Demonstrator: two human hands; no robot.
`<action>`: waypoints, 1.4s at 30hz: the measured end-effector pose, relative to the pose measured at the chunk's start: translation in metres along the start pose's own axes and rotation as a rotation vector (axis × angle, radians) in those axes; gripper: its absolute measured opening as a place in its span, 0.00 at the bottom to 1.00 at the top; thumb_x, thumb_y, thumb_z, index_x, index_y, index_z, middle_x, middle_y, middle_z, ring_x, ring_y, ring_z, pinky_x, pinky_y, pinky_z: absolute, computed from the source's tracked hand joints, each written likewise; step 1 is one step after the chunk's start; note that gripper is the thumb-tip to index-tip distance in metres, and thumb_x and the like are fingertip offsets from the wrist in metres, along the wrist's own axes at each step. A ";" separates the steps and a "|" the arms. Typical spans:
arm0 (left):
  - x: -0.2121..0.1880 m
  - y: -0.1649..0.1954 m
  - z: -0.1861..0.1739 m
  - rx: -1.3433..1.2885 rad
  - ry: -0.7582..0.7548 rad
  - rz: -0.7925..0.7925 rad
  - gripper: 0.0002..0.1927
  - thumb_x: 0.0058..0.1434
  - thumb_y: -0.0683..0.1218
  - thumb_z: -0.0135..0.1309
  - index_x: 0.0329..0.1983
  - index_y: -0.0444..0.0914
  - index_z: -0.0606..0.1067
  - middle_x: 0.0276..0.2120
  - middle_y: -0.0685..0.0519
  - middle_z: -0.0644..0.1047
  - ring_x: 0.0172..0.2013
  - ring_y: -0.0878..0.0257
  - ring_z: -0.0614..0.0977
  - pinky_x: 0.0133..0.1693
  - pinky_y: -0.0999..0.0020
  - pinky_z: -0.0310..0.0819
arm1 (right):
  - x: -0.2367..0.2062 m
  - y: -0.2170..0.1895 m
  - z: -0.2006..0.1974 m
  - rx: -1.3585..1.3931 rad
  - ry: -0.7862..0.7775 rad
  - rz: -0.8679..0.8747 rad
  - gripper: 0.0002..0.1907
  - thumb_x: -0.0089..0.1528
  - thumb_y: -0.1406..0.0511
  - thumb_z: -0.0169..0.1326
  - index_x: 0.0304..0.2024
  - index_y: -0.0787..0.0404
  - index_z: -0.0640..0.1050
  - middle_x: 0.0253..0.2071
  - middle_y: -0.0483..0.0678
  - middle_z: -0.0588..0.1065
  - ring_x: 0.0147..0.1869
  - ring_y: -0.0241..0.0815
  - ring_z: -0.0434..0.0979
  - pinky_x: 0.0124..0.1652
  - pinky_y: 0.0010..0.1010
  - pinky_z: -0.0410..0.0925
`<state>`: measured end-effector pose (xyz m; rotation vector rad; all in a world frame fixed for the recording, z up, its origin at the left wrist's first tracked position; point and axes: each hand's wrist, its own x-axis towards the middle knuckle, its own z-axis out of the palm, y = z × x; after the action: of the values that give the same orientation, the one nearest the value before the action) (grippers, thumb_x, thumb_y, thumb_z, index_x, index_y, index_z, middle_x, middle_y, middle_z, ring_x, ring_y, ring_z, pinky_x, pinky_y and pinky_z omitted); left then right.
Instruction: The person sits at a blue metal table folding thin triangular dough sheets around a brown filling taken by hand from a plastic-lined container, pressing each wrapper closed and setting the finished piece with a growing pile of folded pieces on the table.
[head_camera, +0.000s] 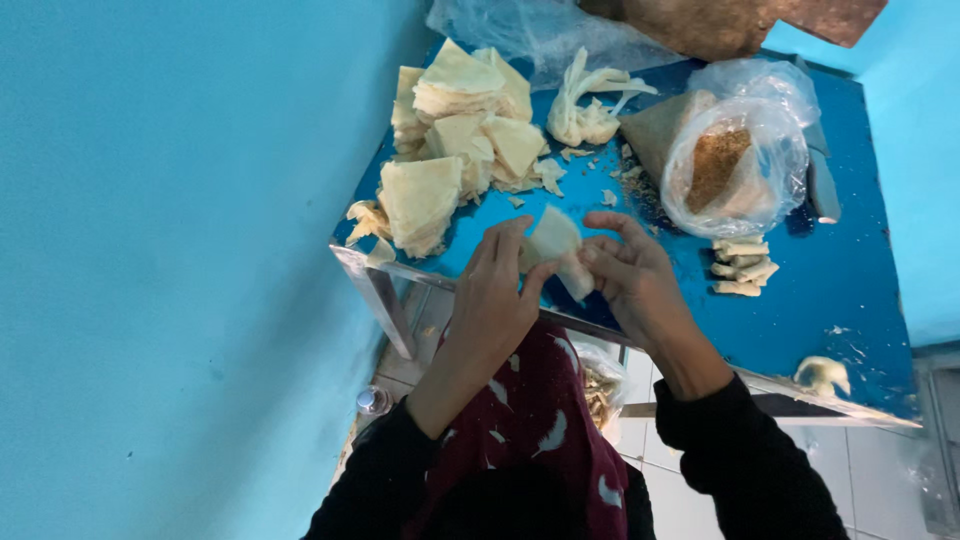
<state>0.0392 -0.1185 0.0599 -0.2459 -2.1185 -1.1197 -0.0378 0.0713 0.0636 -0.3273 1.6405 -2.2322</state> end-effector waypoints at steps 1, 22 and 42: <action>0.000 -0.001 0.002 0.051 -0.030 -0.006 0.26 0.62 0.44 0.61 0.61 0.33 0.68 0.53 0.40 0.74 0.51 0.41 0.77 0.51 0.52 0.74 | -0.003 -0.001 -0.009 0.043 0.030 0.002 0.24 0.64 0.72 0.55 0.62 0.65 0.67 0.45 0.50 0.76 0.46 0.39 0.79 0.45 0.30 0.71; -0.015 0.008 0.060 0.197 -0.428 0.615 0.21 0.60 0.52 0.62 0.54 0.40 0.77 0.63 0.51 0.73 0.68 0.50 0.68 0.68 0.40 0.55 | -0.182 -0.047 -0.117 -1.451 0.616 -0.504 0.23 0.66 0.78 0.49 0.60 0.52 0.77 0.58 0.50 0.75 0.61 0.53 0.71 0.56 0.41 0.67; -0.013 -0.008 0.052 0.009 -0.396 0.619 0.13 0.59 0.45 0.63 0.46 0.39 0.77 0.47 0.50 0.77 0.55 0.53 0.77 0.63 0.45 0.70 | -0.207 -0.062 -0.121 -1.992 0.762 -0.418 0.23 0.59 0.79 0.55 0.46 0.47 0.83 0.54 0.42 0.72 0.64 0.54 0.65 0.59 0.48 0.55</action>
<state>0.0184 -0.0804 0.0267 -1.1106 -2.1392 -0.7265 0.0959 0.2784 0.0898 -0.2014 3.7973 0.1497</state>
